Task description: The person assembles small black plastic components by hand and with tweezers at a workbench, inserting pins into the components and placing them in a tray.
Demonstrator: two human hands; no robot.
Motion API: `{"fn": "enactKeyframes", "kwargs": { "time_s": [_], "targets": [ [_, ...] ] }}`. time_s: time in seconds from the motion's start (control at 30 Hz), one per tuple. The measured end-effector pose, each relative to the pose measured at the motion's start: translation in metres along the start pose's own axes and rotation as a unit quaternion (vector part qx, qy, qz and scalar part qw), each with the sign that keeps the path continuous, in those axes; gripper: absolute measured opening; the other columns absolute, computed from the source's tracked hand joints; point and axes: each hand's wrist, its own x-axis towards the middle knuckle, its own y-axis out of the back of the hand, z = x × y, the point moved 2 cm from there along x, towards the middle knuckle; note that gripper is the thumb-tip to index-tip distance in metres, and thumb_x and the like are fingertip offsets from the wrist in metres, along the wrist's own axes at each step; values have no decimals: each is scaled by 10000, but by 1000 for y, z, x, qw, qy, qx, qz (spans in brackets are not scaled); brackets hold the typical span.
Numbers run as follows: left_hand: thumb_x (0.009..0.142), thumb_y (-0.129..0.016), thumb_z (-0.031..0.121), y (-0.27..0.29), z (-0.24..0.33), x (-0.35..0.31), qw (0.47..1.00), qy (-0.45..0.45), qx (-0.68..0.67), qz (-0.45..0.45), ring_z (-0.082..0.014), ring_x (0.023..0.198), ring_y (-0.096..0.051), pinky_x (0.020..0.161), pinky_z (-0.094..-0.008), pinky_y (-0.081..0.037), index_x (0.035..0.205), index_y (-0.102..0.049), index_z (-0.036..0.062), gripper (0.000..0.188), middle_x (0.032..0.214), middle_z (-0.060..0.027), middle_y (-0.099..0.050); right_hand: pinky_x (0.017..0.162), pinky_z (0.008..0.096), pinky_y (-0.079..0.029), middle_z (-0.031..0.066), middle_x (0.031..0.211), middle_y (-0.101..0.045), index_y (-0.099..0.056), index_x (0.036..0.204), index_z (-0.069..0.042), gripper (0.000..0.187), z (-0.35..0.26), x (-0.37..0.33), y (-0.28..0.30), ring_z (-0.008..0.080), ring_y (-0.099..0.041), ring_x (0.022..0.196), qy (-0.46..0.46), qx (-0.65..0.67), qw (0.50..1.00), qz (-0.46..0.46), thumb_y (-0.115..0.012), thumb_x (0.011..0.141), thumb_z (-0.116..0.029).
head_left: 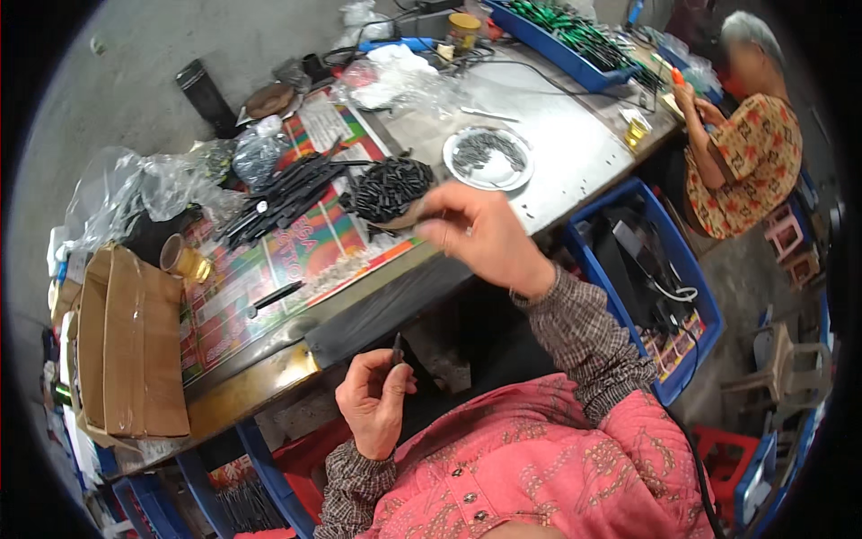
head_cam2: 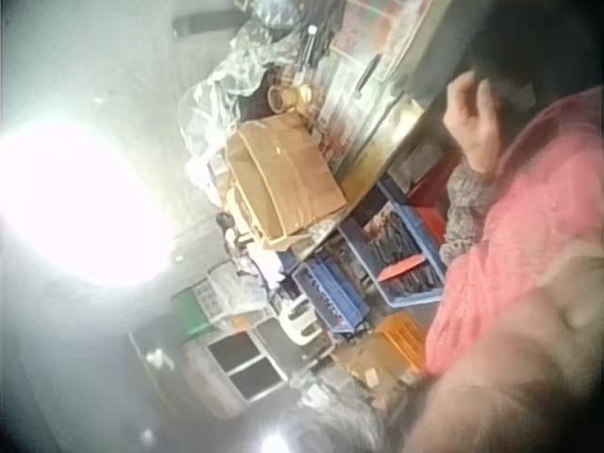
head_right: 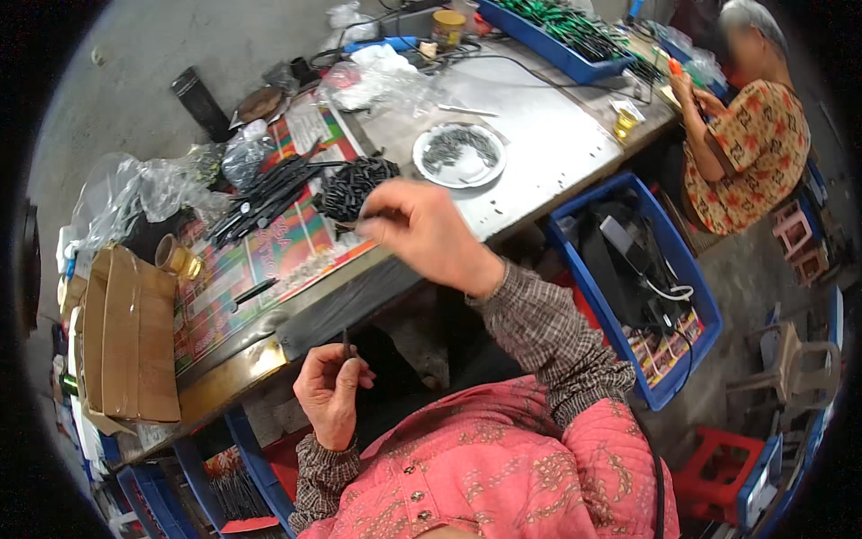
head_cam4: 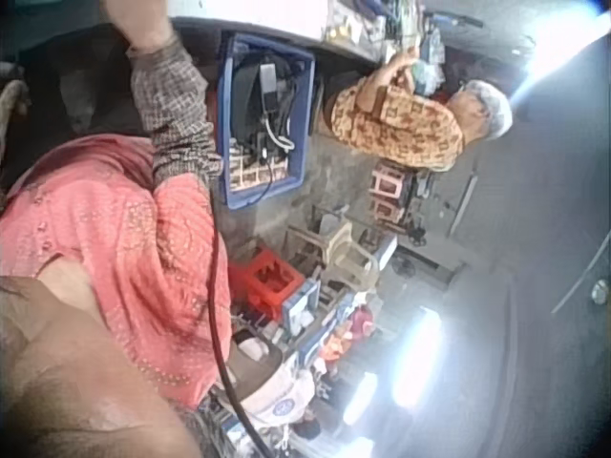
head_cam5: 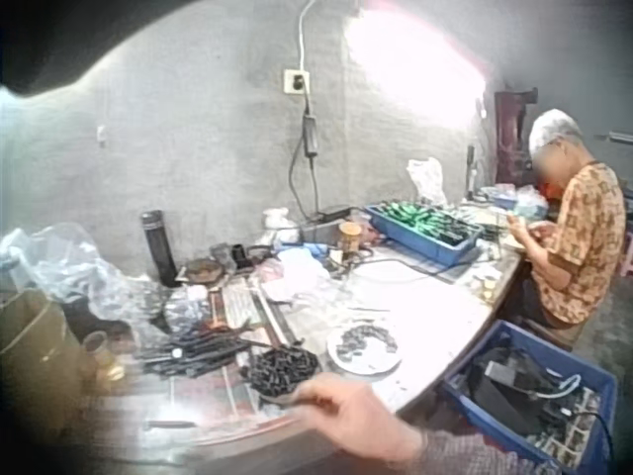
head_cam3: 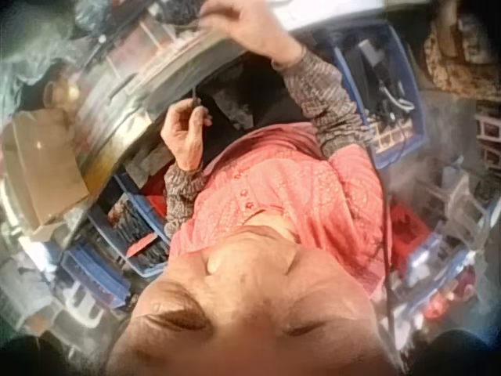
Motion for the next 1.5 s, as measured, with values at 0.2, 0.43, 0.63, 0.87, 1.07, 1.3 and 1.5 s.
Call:
{"fn": "enactKeyframes", "kwargs": {
  "time_s": [0.2, 0.43, 0.63, 0.87, 1.07, 1.3, 1.5],
  "targets": [
    [915, -603, 45, 11, -1, -1, 1000, 2, 0, 5, -110, 665, -608, 610, -223, -506, 996, -560, -31, 120, 812, -74, -621, 827, 415, -468, 186, 1059, -542, -686, 923, -80, 236, 60, 100, 28, 355, -560, 973, 85, -306, 945, 79, -729, 744, -227],
    [908, -601, 30, 17, -11, -1, 999, 33, -4, 8, -114, 663, -614, 613, -228, -515, 1001, -561, -39, 123, 809, -78, -624, 973, 515, -381, 156, 1195, -501, -728, 939, -131, 267, 113, 172, 44, 366, -409, 1204, 103, -510, 853, 38, -737, 701, -252],
    [901, -596, 12, 13, -19, 1, 998, 54, 8, 10, -117, 656, -615, 600, -231, -518, 994, -564, -46, 114, 801, -87, -627, 919, 613, -329, 105, 1155, -572, -733, 934, -118, 289, 133, 194, 31, 329, -465, 1152, 8, -630, 775, -51, -719, 714, -304],
    [874, -622, -24, 9, -21, 3, 998, 53, 3, 18, -88, 652, -600, 589, -214, -499, 991, -582, -57, 128, 792, -59, -629, 899, 577, -344, 68, 1081, -601, -692, 928, -46, 302, 127, 183, 42, 269, -513, 1113, 23, -618, 784, -56, -702, 725, -270],
    [895, -596, -11, 3, -23, -1, 999, 49, 23, -8, -111, 649, -615, 595, -228, -519, 997, -568, -48, 113, 793, -78, -627, 933, 581, -333, 123, 1170, -498, -726, 884, -106, 210, 113, 177, 54, 292, -429, 1168, 123, -591, 798, 3, -696, 741, -257],
    [887, -601, -20, 0, -30, -2, 996, 48, 75, -27, -107, 655, -612, 592, -228, -520, 994, -569, -48, 115, 797, -75, -627, 969, 616, -277, 133, 1266, -465, -744, 856, -188, 202, 134, 212, 38, 301, -397, 1231, 14, -603, 793, -86, -711, 715, -329],
    [888, -606, -14, 4, -34, 0, 995, 68, 73, -18, -105, 653, -611, 592, -227, -518, 995, -569, -46, 118, 799, -74, -628, 1004, 684, -233, 106, 1193, -594, -689, 1067, -111, 460, 153, 227, 34, 298, -519, 1177, -46, -613, 779, -123, -725, 696, -380]
  ]
}}
